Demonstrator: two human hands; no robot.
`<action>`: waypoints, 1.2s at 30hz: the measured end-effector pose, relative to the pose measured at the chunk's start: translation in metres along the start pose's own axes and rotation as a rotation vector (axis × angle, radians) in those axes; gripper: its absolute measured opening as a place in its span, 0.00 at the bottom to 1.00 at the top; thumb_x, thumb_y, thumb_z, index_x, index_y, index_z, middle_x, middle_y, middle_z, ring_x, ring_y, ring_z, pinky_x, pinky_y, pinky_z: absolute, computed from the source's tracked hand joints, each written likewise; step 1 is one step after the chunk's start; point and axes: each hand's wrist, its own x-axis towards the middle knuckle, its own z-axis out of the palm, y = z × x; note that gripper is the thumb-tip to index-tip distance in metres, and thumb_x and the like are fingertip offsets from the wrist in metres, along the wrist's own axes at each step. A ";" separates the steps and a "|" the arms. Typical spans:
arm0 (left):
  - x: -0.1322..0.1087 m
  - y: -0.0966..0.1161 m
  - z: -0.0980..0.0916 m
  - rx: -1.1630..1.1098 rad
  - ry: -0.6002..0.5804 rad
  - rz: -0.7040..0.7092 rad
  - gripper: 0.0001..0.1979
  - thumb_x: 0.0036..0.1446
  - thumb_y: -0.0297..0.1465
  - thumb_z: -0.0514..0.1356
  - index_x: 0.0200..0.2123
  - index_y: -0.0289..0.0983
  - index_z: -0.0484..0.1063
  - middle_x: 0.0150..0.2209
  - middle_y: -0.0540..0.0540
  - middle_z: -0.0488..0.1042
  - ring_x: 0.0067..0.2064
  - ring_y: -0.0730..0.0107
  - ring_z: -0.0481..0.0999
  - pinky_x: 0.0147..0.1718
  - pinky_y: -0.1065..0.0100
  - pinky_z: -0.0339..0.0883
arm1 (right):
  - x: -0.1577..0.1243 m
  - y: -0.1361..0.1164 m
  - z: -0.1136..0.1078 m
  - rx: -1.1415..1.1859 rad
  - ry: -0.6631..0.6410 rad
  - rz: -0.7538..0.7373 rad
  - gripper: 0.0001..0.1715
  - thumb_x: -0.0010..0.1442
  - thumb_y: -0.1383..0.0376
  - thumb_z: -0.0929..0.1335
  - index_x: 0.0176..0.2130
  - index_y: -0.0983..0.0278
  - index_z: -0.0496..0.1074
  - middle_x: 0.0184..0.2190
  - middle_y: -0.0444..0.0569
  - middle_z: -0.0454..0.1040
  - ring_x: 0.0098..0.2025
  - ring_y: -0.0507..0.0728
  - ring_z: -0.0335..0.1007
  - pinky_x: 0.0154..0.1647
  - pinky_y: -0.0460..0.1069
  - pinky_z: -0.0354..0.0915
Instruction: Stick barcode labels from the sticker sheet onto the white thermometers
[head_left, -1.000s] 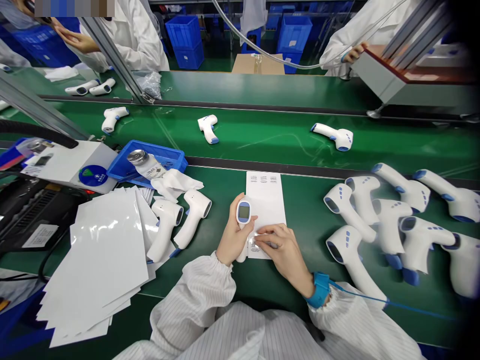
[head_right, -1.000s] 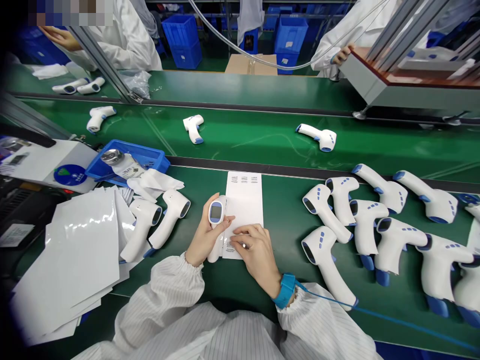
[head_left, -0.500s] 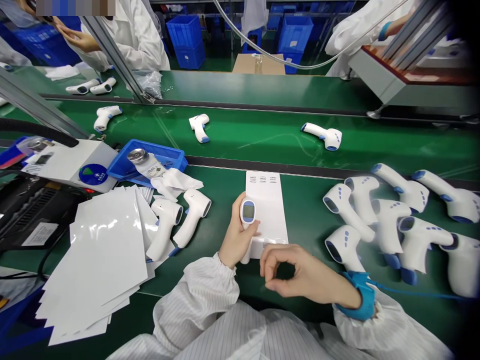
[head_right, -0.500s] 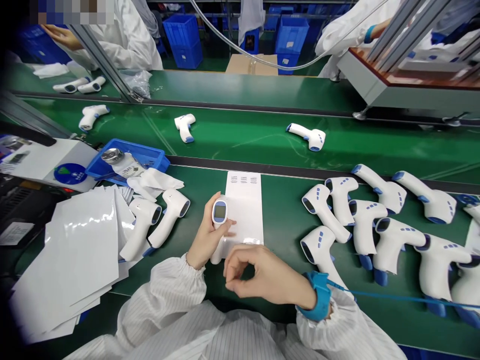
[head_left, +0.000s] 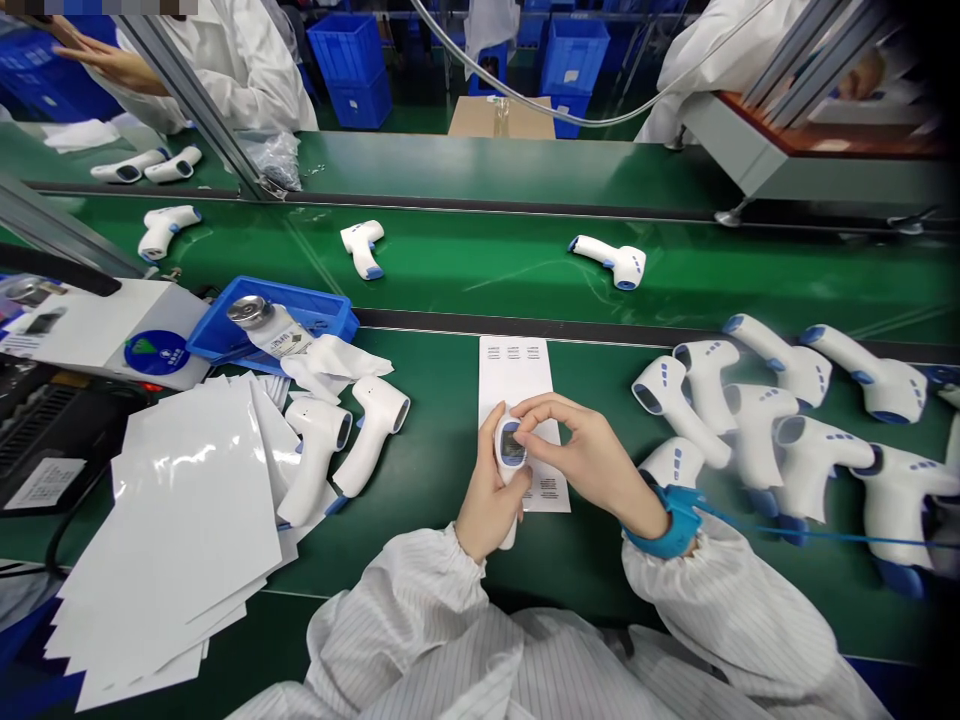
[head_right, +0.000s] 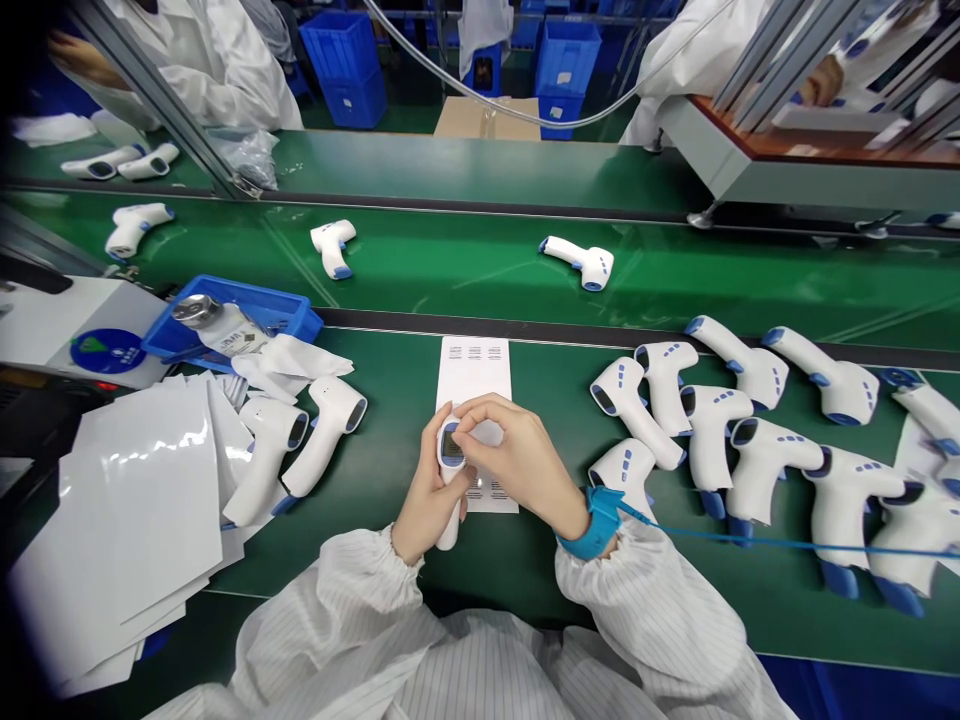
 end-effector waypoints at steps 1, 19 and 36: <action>0.000 0.000 0.000 0.003 -0.001 0.002 0.36 0.60 0.29 0.57 0.67 0.52 0.43 0.67 0.43 0.55 0.22 0.83 0.65 0.18 0.71 0.65 | 0.000 0.000 0.001 0.012 0.010 0.007 0.05 0.56 0.69 0.70 0.30 0.59 0.72 0.42 0.45 0.77 0.48 0.57 0.74 0.51 0.53 0.65; -0.001 0.001 0.000 0.047 -0.013 0.003 0.35 0.62 0.27 0.54 0.67 0.53 0.41 0.71 0.43 0.46 0.21 0.86 0.66 0.21 0.69 0.68 | 0.004 0.001 0.006 0.047 0.076 0.044 0.04 0.56 0.69 0.70 0.29 0.60 0.73 0.38 0.44 0.78 0.44 0.56 0.75 0.48 0.51 0.66; -0.004 0.002 -0.006 -0.089 -0.021 -0.124 0.34 0.64 0.36 0.49 0.70 0.53 0.37 0.30 0.50 0.68 0.18 0.74 0.64 0.21 0.66 0.64 | 0.004 0.002 0.007 0.024 0.075 0.032 0.03 0.57 0.68 0.70 0.30 0.60 0.74 0.38 0.45 0.78 0.44 0.57 0.75 0.49 0.52 0.67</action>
